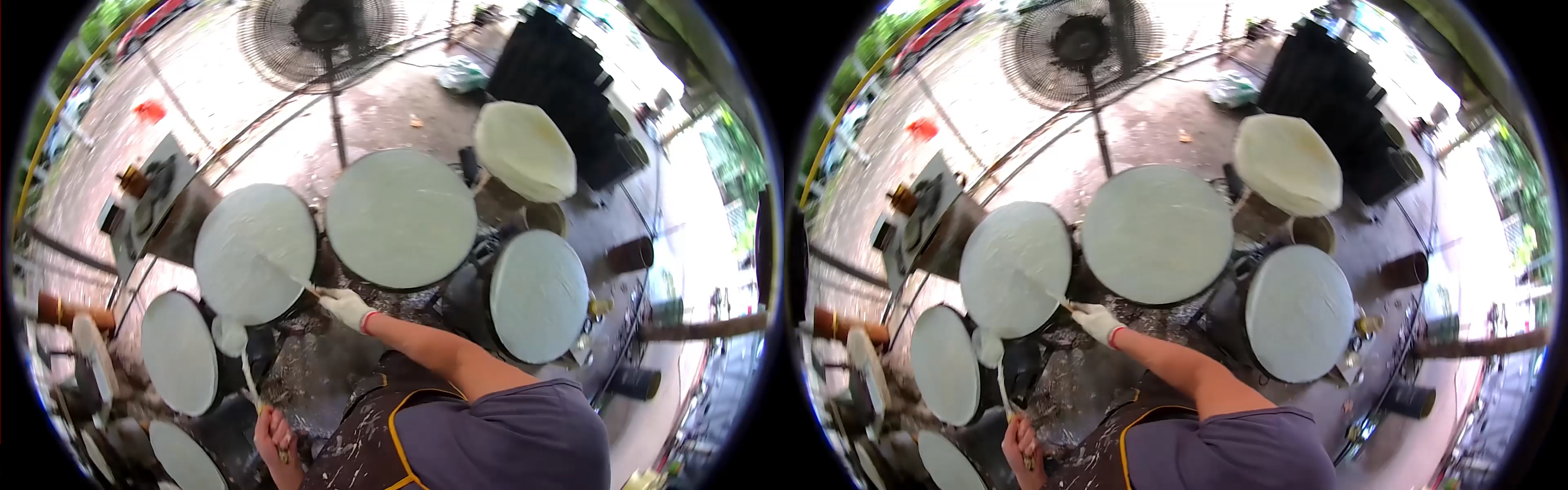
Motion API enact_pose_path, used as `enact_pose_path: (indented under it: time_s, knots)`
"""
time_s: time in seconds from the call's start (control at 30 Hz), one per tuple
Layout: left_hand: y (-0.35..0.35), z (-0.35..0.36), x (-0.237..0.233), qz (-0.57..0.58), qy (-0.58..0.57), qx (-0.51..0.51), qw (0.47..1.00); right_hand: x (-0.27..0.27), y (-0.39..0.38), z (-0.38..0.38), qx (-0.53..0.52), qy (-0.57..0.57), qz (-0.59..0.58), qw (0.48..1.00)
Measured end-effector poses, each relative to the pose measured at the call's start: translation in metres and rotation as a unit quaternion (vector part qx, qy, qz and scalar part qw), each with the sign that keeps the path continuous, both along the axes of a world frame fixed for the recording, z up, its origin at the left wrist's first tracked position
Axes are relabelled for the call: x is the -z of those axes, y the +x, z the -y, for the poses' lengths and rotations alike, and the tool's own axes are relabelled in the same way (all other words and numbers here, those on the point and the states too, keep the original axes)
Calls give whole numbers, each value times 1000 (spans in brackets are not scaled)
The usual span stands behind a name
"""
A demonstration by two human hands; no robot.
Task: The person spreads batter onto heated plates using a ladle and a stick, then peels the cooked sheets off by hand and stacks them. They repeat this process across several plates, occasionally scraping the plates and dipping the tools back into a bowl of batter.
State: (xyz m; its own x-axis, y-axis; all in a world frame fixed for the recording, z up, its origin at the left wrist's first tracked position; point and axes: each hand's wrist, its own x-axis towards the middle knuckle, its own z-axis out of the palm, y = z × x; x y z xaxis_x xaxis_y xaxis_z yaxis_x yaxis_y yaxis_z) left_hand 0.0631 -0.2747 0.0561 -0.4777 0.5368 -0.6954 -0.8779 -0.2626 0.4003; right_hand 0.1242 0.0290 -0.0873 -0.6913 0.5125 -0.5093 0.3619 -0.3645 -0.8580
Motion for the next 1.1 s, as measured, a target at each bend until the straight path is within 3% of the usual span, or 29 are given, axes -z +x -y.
enact_pose_path:
  time_s: [0.03, 0.1, 0.13, 0.2, 0.3, 0.33, 0.43, 0.5, 0.6, 0.63, 0.67, 0.7, 0.73, 0.77, 0.8, 0.83, 0.87, 0.9, 0.93, 1.1]
  knots:
    - [13, -17, -26, 17, -59, -35, 998, 29, -1, 2, 91, 101, -30, 990]
    - [21, -19, -47, 38, -176, 18, 983, 0, 7, 2, 153, 123, 64, 978]
    - [20, -7, -37, 41, -119, 65, 990, 2, 10, 6, 162, 220, 66, 960]
    - [9, 24, 3, 74, -6, 115, 991, -18, 26, 16, 70, 204, 109, 970]
    - [15, 19, -1, 9, -89, 224, 970, -39, 48, 23, -217, 135, 67, 965]
    - [12, 20, 4, 30, -97, 238, 966, -34, 57, 36, -203, 201, 22, 958]
    - [-5, 39, 37, 89, -127, 259, 953, -29, 74, 56, -126, 145, -63, 979]
    - [-3, 48, 65, 159, 50, 225, 960, -64, 99, 49, -134, 102, -48, 985]
    - [22, 10, 34, 99, -14, 230, 968, -75, 117, 50, -112, 83, -52, 989]
    - [29, 4, 36, 122, 48, 203, 970, -82, 122, 48, -113, 85, -60, 988]
    - [33, 2, 38, 136, 112, 166, 970, -80, 124, 50, -110, 101, -57, 987]
    - [57, -26, 7, 208, 129, 42, 969, -79, 122, 54, -118, 117, -64, 984]
    - [66, -35, -8, 207, 122, 84, 967, -84, 121, 57, -124, 87, -59, 987]
    - [63, -21, 6, 127, 110, 178, 970, -86, 120, 58, -144, 57, -55, 986]
    - [66, -20, 12, 133, 88, 107, 981, -73, 115, 67, -140, 62, -96, 984]
    - [73, -12, 10, 105, 162, 135, 972, -101, 113, 68, -151, 26, -82, 985]
    - [80, -12, 7, 86, 113, 36, 989, -96, 108, 75, -172, -20, -78, 982]
    - [86, -5, 7, 67, 113, 22, 991, -91, 104, 87, -188, -64, -63, 978]
    - [92, -2, -4, 44, 30, 2, 999, -95, 97, 97, -217, -54, -73, 972]
    - [131, 54, 18, -33, -17, -115, 993, -114, 73, 141, -367, -92, 7, 925]
